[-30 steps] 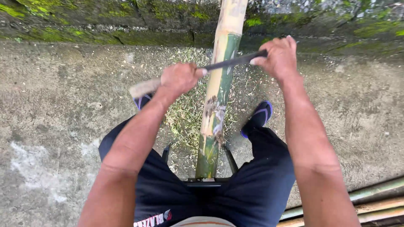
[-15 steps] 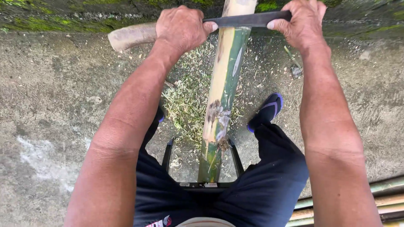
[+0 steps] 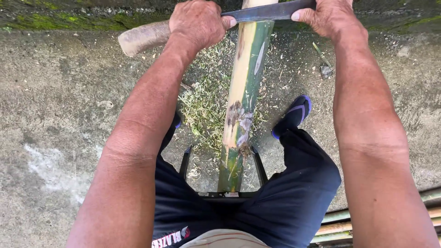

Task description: Scraping the outer green layer of a bamboo pole using a machete.

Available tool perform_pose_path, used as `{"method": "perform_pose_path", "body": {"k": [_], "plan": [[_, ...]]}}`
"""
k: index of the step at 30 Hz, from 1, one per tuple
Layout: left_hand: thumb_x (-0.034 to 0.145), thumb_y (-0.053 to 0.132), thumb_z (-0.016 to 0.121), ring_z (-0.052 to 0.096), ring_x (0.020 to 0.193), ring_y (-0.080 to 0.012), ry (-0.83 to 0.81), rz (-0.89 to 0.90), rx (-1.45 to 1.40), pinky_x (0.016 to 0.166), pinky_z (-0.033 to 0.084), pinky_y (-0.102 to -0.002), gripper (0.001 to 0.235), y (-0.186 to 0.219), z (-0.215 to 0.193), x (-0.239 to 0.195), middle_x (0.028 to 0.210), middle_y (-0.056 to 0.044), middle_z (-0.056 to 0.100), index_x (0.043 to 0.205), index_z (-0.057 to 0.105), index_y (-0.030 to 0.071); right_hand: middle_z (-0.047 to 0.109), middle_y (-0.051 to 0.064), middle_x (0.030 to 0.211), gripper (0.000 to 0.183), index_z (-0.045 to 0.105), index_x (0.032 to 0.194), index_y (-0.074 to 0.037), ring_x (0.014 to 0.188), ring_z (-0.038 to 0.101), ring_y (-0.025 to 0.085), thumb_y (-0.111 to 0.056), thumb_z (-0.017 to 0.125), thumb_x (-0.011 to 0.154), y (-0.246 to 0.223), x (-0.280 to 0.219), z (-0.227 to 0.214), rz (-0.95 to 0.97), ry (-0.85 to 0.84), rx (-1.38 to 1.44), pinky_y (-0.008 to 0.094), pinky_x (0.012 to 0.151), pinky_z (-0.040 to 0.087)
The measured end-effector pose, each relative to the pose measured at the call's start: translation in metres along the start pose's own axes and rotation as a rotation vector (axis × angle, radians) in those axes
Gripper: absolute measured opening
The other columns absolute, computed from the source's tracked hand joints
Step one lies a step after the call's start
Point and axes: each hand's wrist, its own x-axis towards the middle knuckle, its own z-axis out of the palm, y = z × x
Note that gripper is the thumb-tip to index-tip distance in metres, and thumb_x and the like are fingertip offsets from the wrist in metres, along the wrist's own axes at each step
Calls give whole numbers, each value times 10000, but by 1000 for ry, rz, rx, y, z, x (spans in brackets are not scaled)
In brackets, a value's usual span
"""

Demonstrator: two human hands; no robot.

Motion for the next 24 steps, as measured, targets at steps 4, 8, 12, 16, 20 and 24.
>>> {"method": "perform_pose_path", "body": {"k": [4,8,12,16,20,24], "plan": [[997,680,446,660,783,-198,-135,-9,45,779,553,-438,602,-6,8,-14,805,-63,657,1059,747,163,631,54,1233,409,743,1117,-188,1221,429,314,-427,773,787,12,-8,22,-1,-25,-26,454,1049,408],[987,682,421,632,704,-159,-159,17,84,695,550,-403,611,-1,18,-45,738,-37,619,1038,740,163,616,24,1092,429,728,1072,-181,1088,398,278,-483,731,767,5,-49,43,40,29,-18,408,1007,402],[1015,673,347,600,638,-127,-317,6,128,623,539,-366,633,1,32,-79,704,-13,571,1036,715,159,616,16,1049,420,735,1023,-188,1066,401,260,-504,698,749,-8,-92,61,157,-22,-4,381,974,394],[1003,675,307,551,612,-109,-403,-2,83,588,551,-357,629,-2,42,-112,695,8,509,1030,691,176,654,26,1028,426,748,1027,-183,1064,430,270,-494,703,739,-12,-128,80,105,21,-57,401,970,371],[1011,679,281,607,662,-133,-388,-1,93,623,567,-376,660,-11,64,-127,727,-11,558,1044,704,174,660,58,1024,476,759,1015,-156,1069,454,264,-540,711,738,9,-146,108,9,38,-131,441,1010,342],[995,699,293,685,825,-189,-341,68,75,799,524,-449,675,-11,51,-111,771,-48,676,1117,720,192,657,68,994,523,758,1030,-143,1069,463,266,-579,708,745,14,-129,104,-60,104,-162,454,1024,341]]}}
